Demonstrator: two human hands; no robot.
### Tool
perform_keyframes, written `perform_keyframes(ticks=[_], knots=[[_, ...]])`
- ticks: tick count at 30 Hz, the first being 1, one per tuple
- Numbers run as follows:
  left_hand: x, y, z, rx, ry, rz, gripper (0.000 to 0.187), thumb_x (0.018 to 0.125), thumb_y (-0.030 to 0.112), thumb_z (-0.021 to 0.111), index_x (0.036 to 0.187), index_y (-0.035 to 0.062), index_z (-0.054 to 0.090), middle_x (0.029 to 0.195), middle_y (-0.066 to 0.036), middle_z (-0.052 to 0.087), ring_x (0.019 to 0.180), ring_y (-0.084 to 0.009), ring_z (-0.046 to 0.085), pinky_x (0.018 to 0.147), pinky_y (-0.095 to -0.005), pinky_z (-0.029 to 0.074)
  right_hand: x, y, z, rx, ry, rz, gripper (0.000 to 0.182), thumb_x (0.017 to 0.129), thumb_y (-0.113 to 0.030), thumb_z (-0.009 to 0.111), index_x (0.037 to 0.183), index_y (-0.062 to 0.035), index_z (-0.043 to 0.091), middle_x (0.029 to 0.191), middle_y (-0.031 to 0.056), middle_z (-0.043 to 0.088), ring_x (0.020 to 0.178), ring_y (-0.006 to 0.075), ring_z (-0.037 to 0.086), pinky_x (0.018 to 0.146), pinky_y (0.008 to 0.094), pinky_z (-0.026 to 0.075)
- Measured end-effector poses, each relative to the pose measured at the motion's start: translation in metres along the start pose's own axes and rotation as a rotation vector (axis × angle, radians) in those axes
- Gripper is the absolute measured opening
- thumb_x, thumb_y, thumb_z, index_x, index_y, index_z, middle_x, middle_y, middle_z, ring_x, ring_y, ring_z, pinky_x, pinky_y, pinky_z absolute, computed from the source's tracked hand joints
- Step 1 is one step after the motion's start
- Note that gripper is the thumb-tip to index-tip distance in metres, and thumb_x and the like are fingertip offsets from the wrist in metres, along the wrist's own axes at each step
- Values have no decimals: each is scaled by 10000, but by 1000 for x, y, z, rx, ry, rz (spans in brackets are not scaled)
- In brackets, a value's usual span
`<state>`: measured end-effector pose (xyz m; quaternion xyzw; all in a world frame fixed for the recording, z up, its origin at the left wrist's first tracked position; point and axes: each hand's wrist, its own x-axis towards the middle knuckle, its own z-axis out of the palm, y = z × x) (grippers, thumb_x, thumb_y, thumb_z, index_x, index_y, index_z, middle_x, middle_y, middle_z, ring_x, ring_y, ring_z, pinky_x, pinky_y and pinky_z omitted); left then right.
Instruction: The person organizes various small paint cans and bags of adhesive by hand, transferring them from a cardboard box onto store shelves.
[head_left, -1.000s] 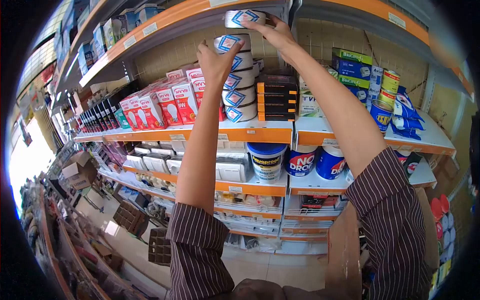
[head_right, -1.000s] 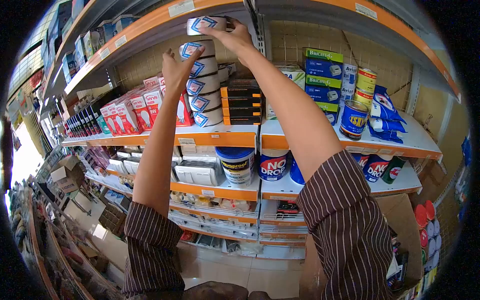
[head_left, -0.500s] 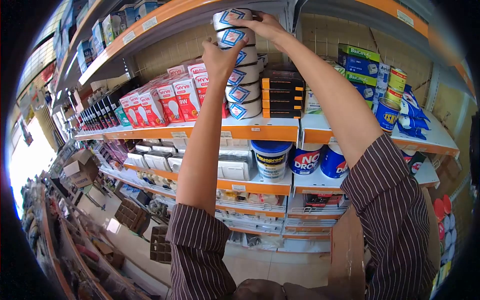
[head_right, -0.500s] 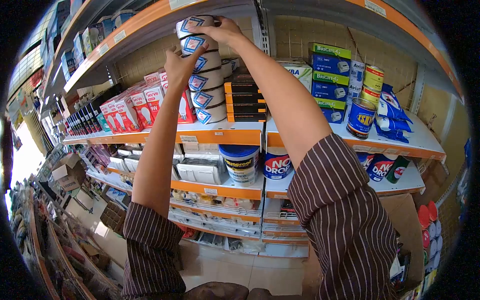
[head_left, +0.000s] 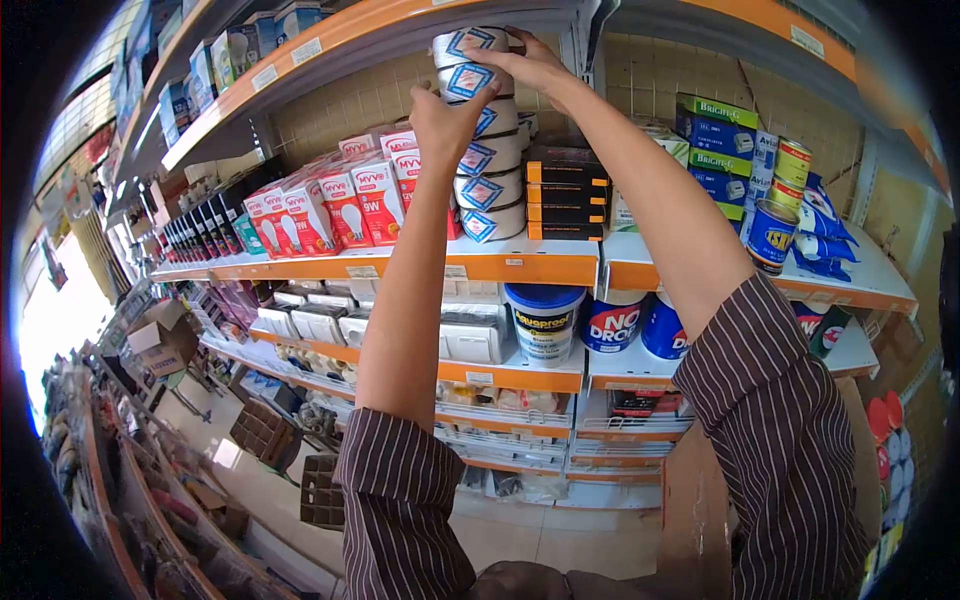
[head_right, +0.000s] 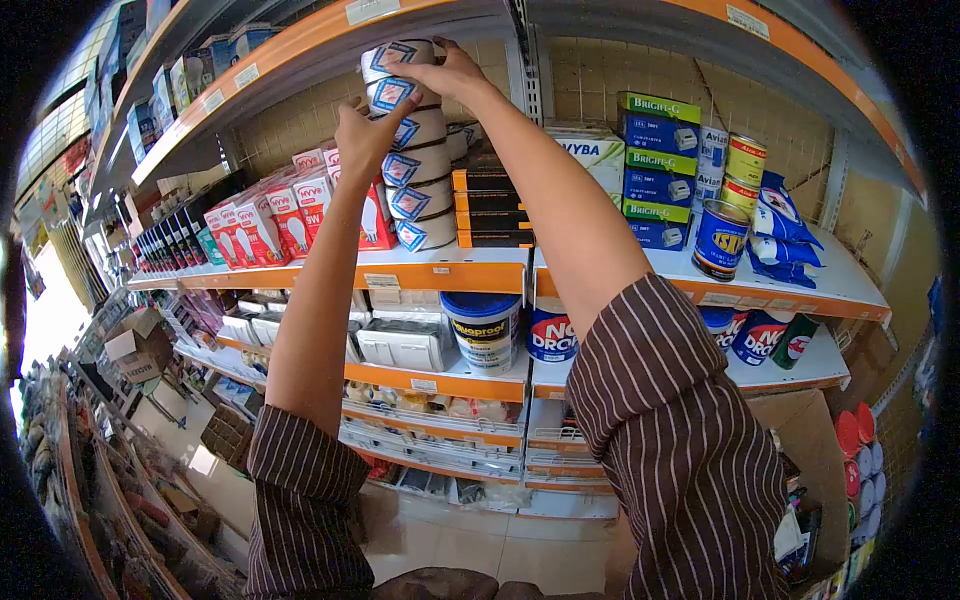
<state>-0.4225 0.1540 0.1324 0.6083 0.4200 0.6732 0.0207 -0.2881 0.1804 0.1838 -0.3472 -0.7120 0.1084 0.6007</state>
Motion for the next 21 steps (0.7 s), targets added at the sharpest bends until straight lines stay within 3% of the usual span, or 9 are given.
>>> perform_keyframes(ticks=[4,7,10,13,16,17,18,21], knots=[[-2,-2,3,-41,50,58,888,561,450,765,1047,-189,385,993,-337,519,957,-397,540,835,-372,427,-3,-2,-2,14,31,14,1116,468,-571,753,1310,-6,286,1265,206,415,1164,287,431,974,345,352],[-4,2,2,-36,24,30,899,569,446,761,1083,-176,365,1044,-342,488,1006,-395,510,865,-383,405,-8,-9,-7,-36,41,50,1142,469,-605,736,1315,2,267,1276,216,397,1180,301,410,986,370,333],[-5,4,3,-1,120,61,948,556,496,758,1168,-107,356,1134,-277,482,1064,-328,497,911,-343,378,-27,-21,-16,-31,-11,83,1064,579,-634,646,1346,-27,227,1359,196,282,1272,300,267,1037,383,232],[-10,4,1,-99,165,109,891,591,438,747,1151,-121,338,1124,-306,438,1067,-372,457,913,-388,359,-40,-25,-22,-48,4,53,1032,611,-647,615,1351,-44,222,1345,205,297,1258,299,292,1027,387,245],[-36,15,-6,-244,227,172,721,656,355,726,1118,-89,396,1079,-243,487,1027,-323,484,891,-361,376,-63,-27,-25,-52,64,19,901,654,-573,631,1297,-32,305,1241,234,424,1158,313,431,954,377,351],[-50,23,-12,-307,220,181,682,671,334,721,1110,-83,408,1073,-230,494,1020,-310,488,884,-356,381,-74,-27,-27,-53,61,-17,854,677,-559,618,1283,-35,324,1223,233,438,1142,309,445,939,371,362],[-70,35,-15,-365,245,155,509,717,250,696,1045,-57,456,1028,-190,516,979,-255,505,862,-340,393,-88,-25,-31,-54,57,-51,807,699,-545,604,1269,-38,343,1205,231,453,1126,305,459,925,365,374],[-125,45,-22,-459,151,107,374,752,180,667,993,-35,477,981,-151,535,934,-216,525,823,-319,415,-154,-41,-51,32,-42,-31,616,800,-451,551,1225,-34,392,1141,207,501,1056,255,512,867,317,413]])
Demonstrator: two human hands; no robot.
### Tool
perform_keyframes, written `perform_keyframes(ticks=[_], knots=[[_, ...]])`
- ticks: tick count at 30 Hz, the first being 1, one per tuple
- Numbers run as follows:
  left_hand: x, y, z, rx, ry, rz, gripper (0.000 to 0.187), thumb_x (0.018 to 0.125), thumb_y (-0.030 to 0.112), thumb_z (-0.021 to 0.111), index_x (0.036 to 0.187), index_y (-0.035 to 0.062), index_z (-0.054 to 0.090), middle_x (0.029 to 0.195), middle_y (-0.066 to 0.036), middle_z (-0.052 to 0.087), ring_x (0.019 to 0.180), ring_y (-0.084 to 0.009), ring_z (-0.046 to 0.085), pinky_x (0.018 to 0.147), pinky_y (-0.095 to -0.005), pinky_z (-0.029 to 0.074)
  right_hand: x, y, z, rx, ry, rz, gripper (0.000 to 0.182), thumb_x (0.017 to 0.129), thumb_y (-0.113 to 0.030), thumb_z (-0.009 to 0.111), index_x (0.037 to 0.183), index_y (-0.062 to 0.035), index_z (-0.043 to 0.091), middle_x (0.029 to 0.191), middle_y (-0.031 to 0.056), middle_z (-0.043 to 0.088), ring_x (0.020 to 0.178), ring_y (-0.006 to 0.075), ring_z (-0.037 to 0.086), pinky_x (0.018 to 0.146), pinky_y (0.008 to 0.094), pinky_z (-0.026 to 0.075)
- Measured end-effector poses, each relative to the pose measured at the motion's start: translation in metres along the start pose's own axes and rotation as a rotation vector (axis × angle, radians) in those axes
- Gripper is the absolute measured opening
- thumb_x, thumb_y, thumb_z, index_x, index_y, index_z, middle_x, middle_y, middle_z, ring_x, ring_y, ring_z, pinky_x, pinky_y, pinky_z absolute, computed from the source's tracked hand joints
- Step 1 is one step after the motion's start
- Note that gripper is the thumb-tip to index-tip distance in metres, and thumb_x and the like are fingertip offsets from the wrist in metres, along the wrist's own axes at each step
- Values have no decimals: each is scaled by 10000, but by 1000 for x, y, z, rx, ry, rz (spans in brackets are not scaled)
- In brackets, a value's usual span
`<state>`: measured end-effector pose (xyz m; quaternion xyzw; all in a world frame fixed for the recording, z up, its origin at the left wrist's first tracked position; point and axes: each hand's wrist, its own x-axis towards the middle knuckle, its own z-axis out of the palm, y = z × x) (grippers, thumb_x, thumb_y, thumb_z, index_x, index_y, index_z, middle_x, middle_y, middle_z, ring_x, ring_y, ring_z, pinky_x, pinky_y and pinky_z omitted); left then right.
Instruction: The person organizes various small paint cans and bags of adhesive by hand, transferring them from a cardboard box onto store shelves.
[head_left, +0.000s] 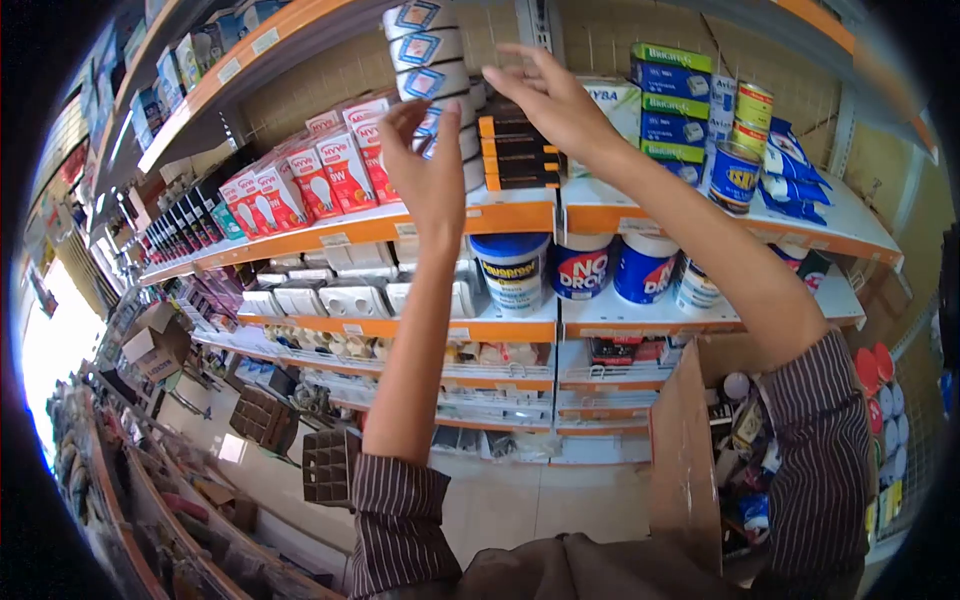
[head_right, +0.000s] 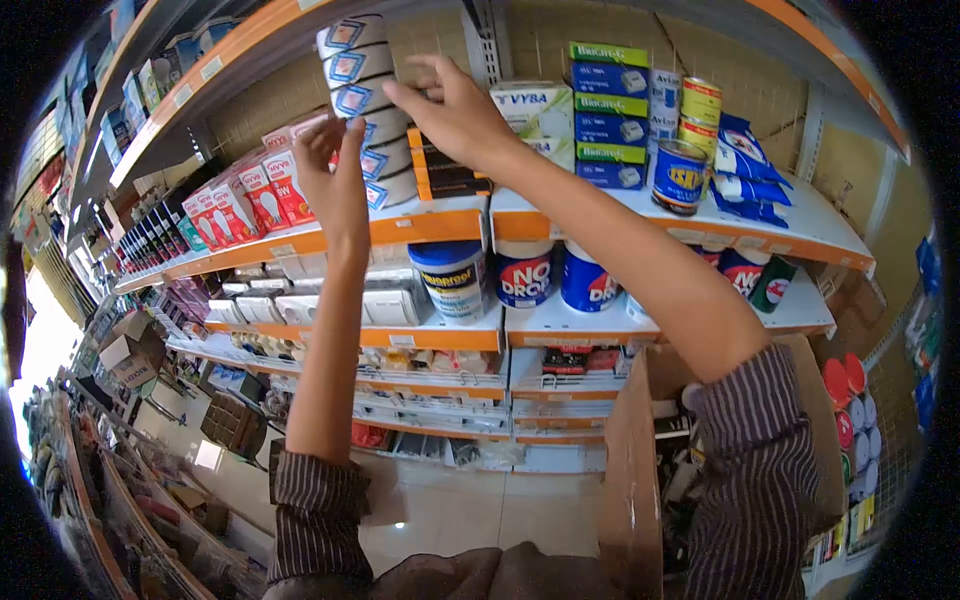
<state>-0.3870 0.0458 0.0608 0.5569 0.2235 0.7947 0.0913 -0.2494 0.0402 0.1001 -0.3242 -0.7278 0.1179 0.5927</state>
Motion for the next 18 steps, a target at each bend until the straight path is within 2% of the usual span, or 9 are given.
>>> perform_keyframes(ticks=[3,4,8,9,10,12,14,15,18], knots=[[-62,32,5,-253,-91,-201,229,789,100,623,950,-2,496,881,-77,566,832,-136,547,738,-259,437,-64,-9,-27,16,-96,74,525,837,-392,533,1216,-50,411,1110,179,519,1022,242,521,856,316,412],[-81,38,6,-241,-147,-245,193,790,92,621,926,14,509,859,-52,568,797,-98,542,707,-232,429,-85,-12,-37,39,-122,120,500,845,-378,528,1213,-58,418,1095,169,527,1010,236,524,853,313,410],[-160,70,17,-345,-323,-480,128,795,53,599,887,20,516,823,-27,557,750,-78,523,684,-203,413,-153,-15,-82,74,-113,335,401,870,-315,514,1171,-54,463,1044,125,549,1005,180,507,866,276,388],[-179,76,22,-360,-360,-500,117,798,44,592,881,17,514,795,-16,551,730,-76,515,682,-206,416,-169,-5,-92,141,-79,314,375,879,-298,505,1156,-46,477,1038,112,555,1001,159,507,868,265,384],[-200,80,29,-425,-370,-506,108,803,33,582,879,9,510,794,-20,560,734,-73,528,677,-206,424,-183,-9,-108,103,-80,458,366,882,-289,502,1152,-42,481,1040,104,556,991,139,504,859,254,380],[-236,98,36,-462,-473,-691,106,800,31,580,874,3,509,801,-24,569,741,-77,546,682,-212,434,-214,-4,-130,79,-30,479,345,883,-277,501,1133,-39,500,1027,78,564,953,119,510,828,244,385],[-271,111,46,-481,-530,-728,96,800,29,578,863,3,510,803,-32,576,748,-74,555,683,-213,441,-247,-4,-150,47,49,585,324,883,-273,501,1101,-36,527,999,56,573,924,109,511,806,239,388],[-289,119,53,-552,-532,-829,90,801,34,579,859,4,517,798,-30,576,736,-66,550,682,-205,438,-264,-4,-161,27,92,643,315,882,-271,501,1086,-34,540,986,44,578,910,104,512,795,237,389],[-345,137,69,-577,-648,-965,89,805,42,578,861,6,520,788,-27,577,733,-68,557,658,-198,440,-318,1,-200,-45,70,739,295,880,-272,503,1037,-34,577,939,30,594,892,100,520,787,238,393]])
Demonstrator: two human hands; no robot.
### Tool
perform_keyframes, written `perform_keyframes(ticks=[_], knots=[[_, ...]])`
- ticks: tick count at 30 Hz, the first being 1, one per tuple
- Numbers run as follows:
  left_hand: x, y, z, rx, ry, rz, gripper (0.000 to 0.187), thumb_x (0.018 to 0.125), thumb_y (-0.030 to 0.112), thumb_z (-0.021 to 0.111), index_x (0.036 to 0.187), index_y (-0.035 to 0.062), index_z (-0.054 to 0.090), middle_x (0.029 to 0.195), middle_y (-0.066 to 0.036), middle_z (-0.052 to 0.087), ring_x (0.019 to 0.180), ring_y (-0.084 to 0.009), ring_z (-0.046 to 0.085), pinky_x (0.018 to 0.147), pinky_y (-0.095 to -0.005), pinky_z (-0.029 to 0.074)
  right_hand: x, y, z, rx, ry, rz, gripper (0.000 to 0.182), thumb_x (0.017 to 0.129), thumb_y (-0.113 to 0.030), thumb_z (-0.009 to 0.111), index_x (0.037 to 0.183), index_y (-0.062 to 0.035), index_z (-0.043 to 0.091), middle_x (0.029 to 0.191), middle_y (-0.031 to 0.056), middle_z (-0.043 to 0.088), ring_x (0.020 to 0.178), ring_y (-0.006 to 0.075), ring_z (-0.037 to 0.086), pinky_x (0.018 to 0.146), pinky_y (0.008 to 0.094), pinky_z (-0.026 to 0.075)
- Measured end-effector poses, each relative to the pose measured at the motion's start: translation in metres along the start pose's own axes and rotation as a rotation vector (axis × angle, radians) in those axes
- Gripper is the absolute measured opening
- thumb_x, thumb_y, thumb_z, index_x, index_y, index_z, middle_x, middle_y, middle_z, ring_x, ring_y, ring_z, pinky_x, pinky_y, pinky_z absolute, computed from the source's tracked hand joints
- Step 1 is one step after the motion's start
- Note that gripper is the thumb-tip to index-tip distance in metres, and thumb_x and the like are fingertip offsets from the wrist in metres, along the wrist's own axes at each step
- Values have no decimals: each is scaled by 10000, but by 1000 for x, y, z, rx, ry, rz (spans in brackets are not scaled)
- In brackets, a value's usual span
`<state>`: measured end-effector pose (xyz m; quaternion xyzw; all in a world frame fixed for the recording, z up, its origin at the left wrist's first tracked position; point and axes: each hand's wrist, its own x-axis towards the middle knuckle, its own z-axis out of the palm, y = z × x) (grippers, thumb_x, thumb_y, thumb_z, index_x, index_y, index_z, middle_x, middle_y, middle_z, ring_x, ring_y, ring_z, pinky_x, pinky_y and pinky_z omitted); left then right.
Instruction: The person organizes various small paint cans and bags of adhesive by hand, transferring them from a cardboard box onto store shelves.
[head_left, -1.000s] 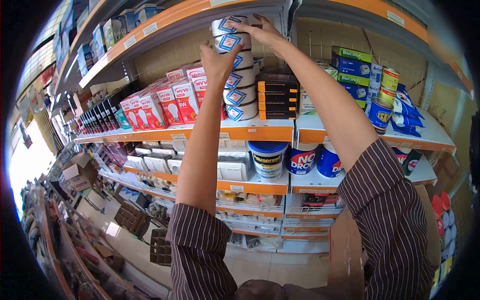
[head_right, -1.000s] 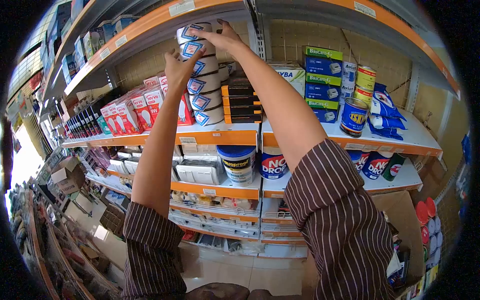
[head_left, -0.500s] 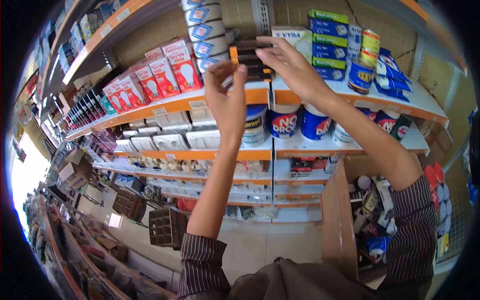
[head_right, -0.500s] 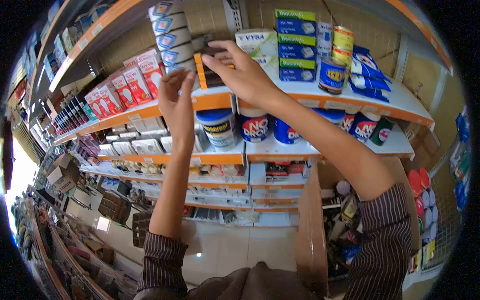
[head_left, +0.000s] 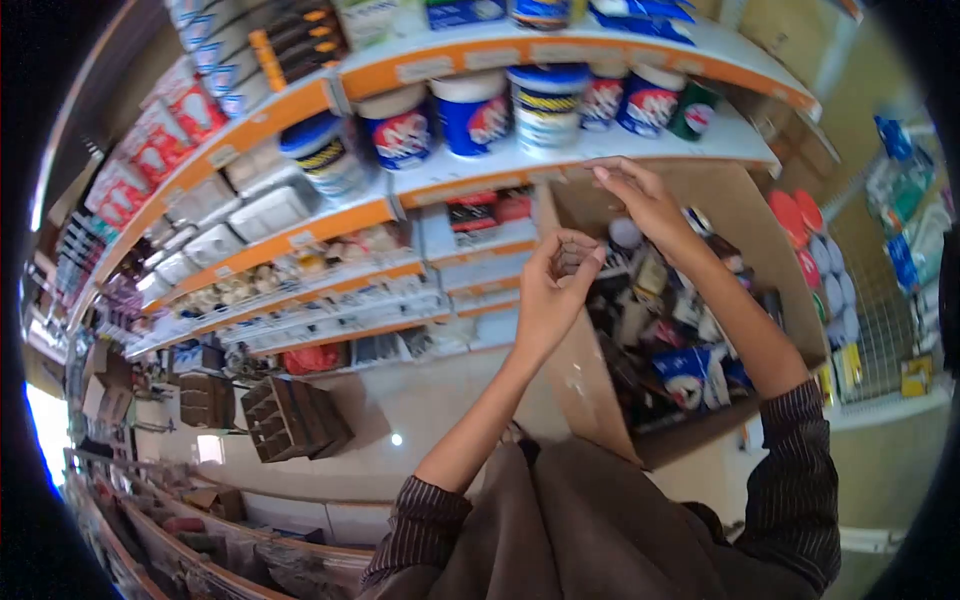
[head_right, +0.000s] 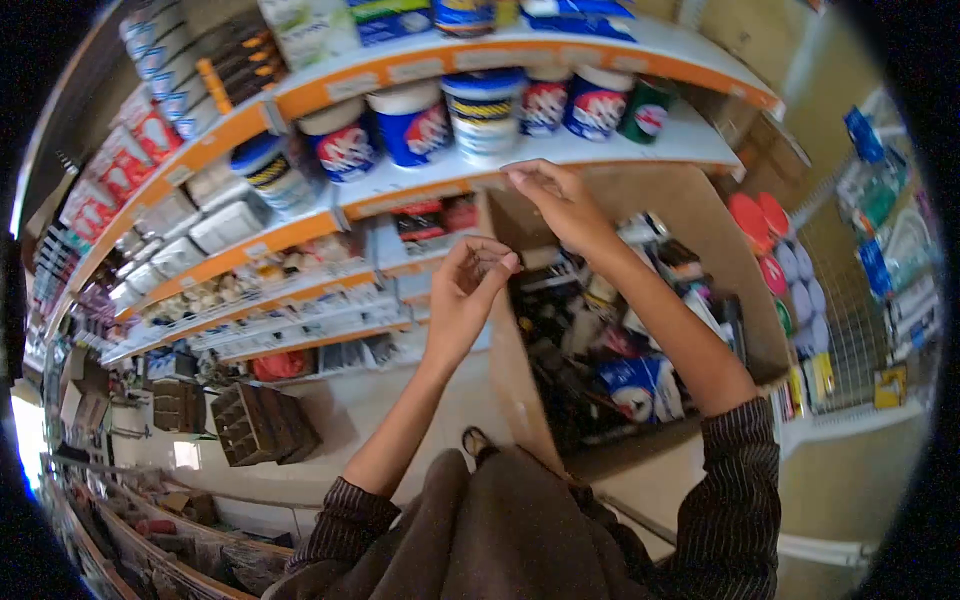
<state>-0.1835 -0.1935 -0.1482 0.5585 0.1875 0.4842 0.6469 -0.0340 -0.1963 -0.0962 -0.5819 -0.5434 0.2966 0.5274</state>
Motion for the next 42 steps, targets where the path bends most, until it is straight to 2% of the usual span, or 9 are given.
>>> perform_keyframes(ticks=[4,9,17,25,29,32,36,38,42], knots=[[-9,-38,36,168,-265,-161,152,786,70,613,894,-3,535,796,-60,607,699,-98,584,608,-220,458,-30,43,-61,-161,-66,246,316,881,-307,486,1081,-77,569,1032,17,578,980,125,510,806,269,398],[-11,-68,68,484,-603,-314,315,784,224,643,954,-20,540,847,-92,597,780,-126,569,697,-257,462,-57,96,-118,-262,-161,120,266,859,-234,537,1042,-45,577,995,53,594,899,145,555,811,284,414],[-1,-122,92,1056,-1166,-384,527,667,288,712,1086,23,534,1040,-163,576,974,-262,555,843,-341,429,-127,142,-165,-948,-896,204,500,653,-486,666,872,-36,652,806,162,631,773,296,612,673,367,484],[-3,-134,106,901,-1279,-534,439,656,230,728,1013,18,583,1001,-109,599,940,-203,556,832,-304,434,-150,120,-159,-752,-1165,-52,175,736,-128,629,865,-13,598,737,212,592,738,372,582,638,432,453],[1,-104,103,587,-1097,-651,292,716,266,702,853,20,626,808,-44,611,776,-104,531,726,-253,419,-137,95,-180,-553,-1118,-88,156,768,-122,596,865,-5,561,741,222,577,731,379,562,630,432,432],[5,-76,106,398,-746,-660,287,751,298,677,832,26,629,787,-15,596,763,-86,515,719,-248,415,-118,90,-212,-269,-980,-64,185,806,-146,565,908,9,573,748,167,593,712,238,583,663,358,441],[7,-77,123,-536,-493,-508,664,779,370,622,1248,-24,365,1183,-119,479,1028,-176,504,883,-326,408,-101,88,-236,94,-640,88,223,840,-196,572,951,-4,591,815,37,624,724,85,547,691,259,443],[10,-65,137,-154,-476,-358,705,781,277,646,1317,40,254,1207,-160,461,1069,-205,495,877,-338,426,-98,89,-231,481,-433,349,207,833,-175,579,977,-27,582,849,29,625,741,78,581,679,245,478],[17,-67,167,-74,-190,-524,573,828,159,599,1295,35,291,966,-153,605,868,-144,589,735,-280,492,-83,101,-237,752,-197,534,268,830,-226,580,1014,-34,545,867,51,620,732,127,615,645,286,522]])
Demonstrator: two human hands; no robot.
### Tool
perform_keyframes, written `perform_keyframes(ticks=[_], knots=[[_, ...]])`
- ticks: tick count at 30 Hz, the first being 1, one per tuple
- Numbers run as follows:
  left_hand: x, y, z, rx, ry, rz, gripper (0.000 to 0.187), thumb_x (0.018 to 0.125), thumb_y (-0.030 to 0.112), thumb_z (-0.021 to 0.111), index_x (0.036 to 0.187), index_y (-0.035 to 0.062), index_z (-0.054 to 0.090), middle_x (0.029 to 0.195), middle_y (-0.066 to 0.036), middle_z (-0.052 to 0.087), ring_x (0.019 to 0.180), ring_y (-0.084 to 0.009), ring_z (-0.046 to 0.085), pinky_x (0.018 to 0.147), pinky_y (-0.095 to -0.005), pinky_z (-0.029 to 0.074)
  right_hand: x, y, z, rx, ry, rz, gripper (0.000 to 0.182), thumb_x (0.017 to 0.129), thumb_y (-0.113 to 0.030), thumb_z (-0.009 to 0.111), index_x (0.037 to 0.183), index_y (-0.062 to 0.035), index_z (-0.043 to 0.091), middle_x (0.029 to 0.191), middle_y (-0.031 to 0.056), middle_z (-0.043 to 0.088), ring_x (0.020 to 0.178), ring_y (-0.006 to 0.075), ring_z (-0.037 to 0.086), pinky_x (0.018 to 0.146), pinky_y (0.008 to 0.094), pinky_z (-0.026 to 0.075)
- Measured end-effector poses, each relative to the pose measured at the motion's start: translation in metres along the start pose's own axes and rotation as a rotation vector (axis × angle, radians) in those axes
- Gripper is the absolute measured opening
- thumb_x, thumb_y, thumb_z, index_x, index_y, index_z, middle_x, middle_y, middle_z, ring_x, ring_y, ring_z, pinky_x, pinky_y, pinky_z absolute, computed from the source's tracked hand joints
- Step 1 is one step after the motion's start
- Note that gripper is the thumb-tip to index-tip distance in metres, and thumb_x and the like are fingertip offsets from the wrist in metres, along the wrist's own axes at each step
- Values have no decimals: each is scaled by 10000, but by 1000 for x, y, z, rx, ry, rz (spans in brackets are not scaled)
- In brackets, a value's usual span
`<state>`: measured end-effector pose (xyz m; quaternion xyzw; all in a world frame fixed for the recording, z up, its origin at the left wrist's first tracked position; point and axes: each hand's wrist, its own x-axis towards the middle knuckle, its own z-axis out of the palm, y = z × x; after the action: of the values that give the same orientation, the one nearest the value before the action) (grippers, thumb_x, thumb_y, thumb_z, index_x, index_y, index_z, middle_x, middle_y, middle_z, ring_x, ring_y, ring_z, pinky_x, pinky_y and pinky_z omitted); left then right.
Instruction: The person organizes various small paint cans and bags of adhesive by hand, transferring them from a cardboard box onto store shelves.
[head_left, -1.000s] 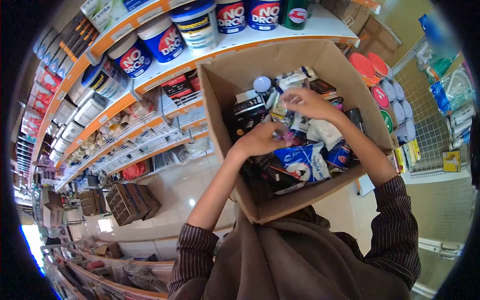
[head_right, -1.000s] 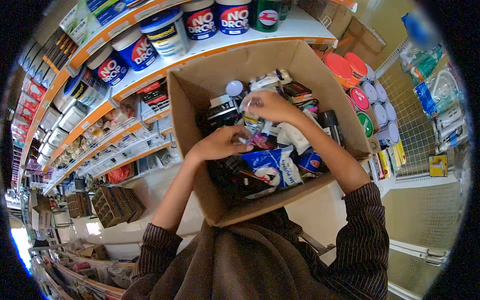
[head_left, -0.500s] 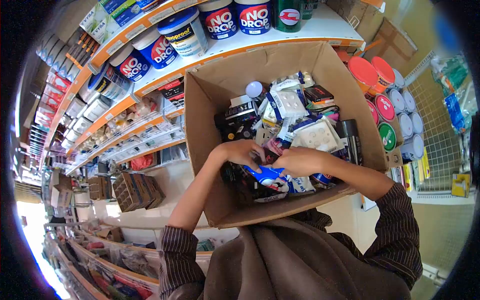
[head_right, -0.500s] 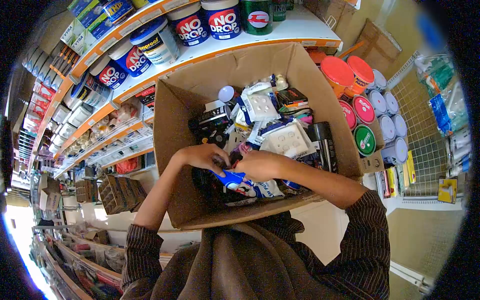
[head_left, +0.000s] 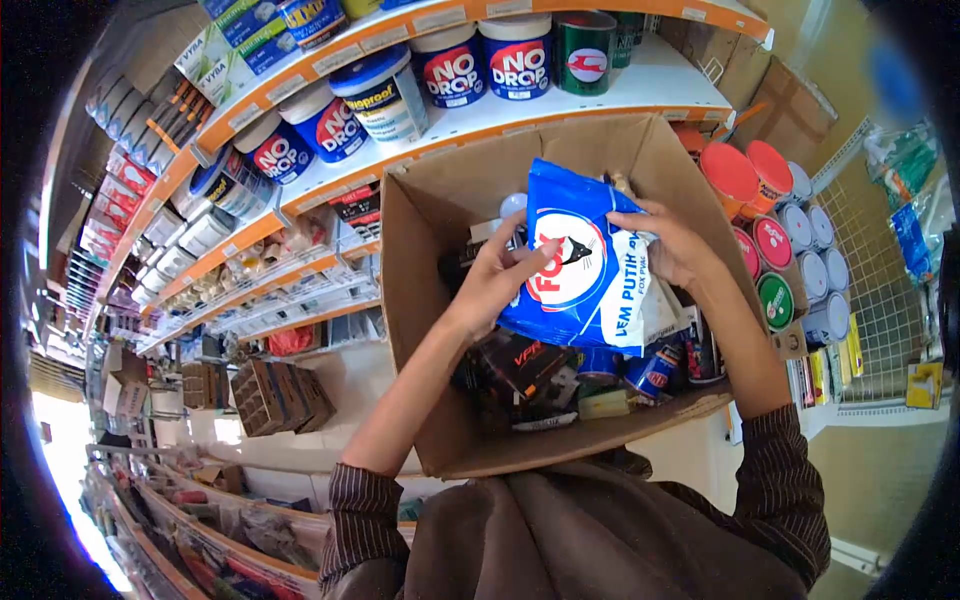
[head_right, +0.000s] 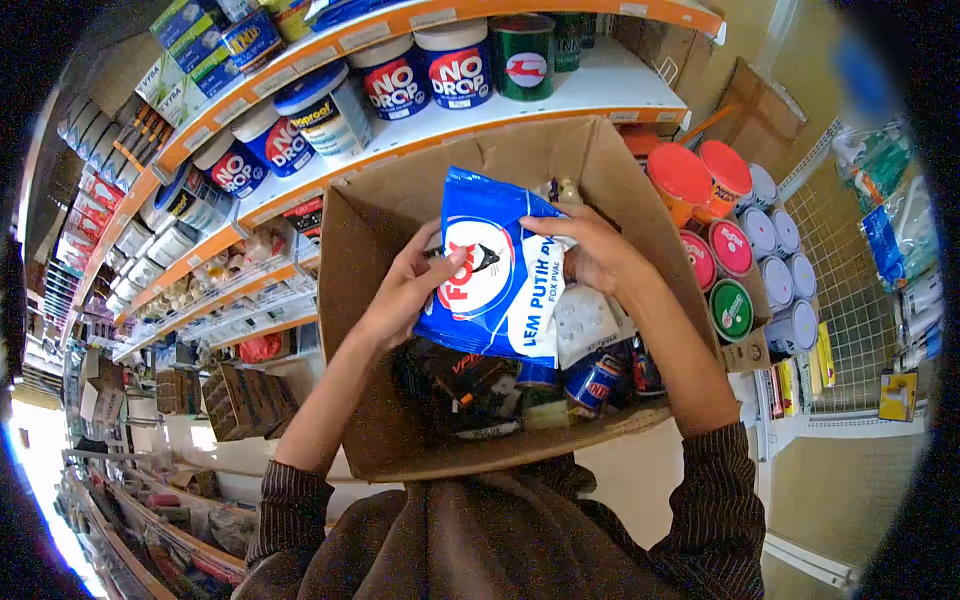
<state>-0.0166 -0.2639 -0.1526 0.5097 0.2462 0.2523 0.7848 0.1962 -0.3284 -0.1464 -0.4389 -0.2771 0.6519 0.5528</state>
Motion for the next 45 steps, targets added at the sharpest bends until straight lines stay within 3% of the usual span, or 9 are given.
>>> perform_keyframes(ticks=[6,10,13,18,24,31,35,39,45], knots=[[18,-15,3,-112,216,52,360,834,163,594,1114,-24,465,880,-88,632,751,-109,604,685,-267,496,5,21,-16,216,10,168,329,825,-290,589,1048,-53,542,889,27,609,827,109,570,732,282,468],[22,-29,3,-166,317,67,237,889,224,512,974,9,564,886,-38,617,769,-74,568,683,-234,468,-3,35,-3,-471,33,-212,244,737,-178,700,910,-36,601,755,-24,580,669,35,495,594,206,406],[24,-33,-3,347,418,424,267,928,234,431,927,-6,546,838,-6,580,768,-52,489,685,-220,420,-5,35,0,-555,60,-237,303,725,-128,703,970,-3,578,851,26,626,759,61,557,676,222,452],[19,-36,-3,535,663,449,322,936,215,401,737,-24,482,626,0,475,603,-64,403,530,-266,361,-6,46,19,-408,35,-374,279,778,-181,662,961,13,577,785,8,607,648,46,513,566,200,424],[13,-30,-7,509,608,342,324,927,241,428,765,-18,537,642,12,507,607,-28,432,539,-227,380,-4,51,18,-57,129,86,492,863,-412,502,1165,-23,497,966,28,577,807,72,503,710,245,410],[20,-33,0,301,524,162,279,874,240,528,981,-17,555,900,-53,591,813,-103,543,755,-255,441,-7,44,15,-283,206,-290,479,886,-379,473,1195,-13,467,1079,82,565,949,131,523,806,248,396],[21,-13,15,472,725,821,324,787,127,612,1065,-21,534,1066,-149,531,1017,-215,490,898,-323,366,-11,48,11,-738,106,-516,372,883,-309,490,1095,-8,542,923,136,611,756,183,565,664,291,421],[6,2,8,893,249,545,209,829,114,553,992,-14,575,836,-123,601,847,-188,574,753,-295,427,-19,47,22,-879,68,-525,296,875,-238,511,1010,19,567,677,132,544,585,146,459,546,296,391],[-3,5,26,1062,516,772,115,845,107,540,821,-3,564,612,-164,541,516,-273,557,486,-309,422,-27,33,31,-846,-81,-370,343,870,-232,524,1082,37,516,744,104,576,610,97,451,559,285,399]])
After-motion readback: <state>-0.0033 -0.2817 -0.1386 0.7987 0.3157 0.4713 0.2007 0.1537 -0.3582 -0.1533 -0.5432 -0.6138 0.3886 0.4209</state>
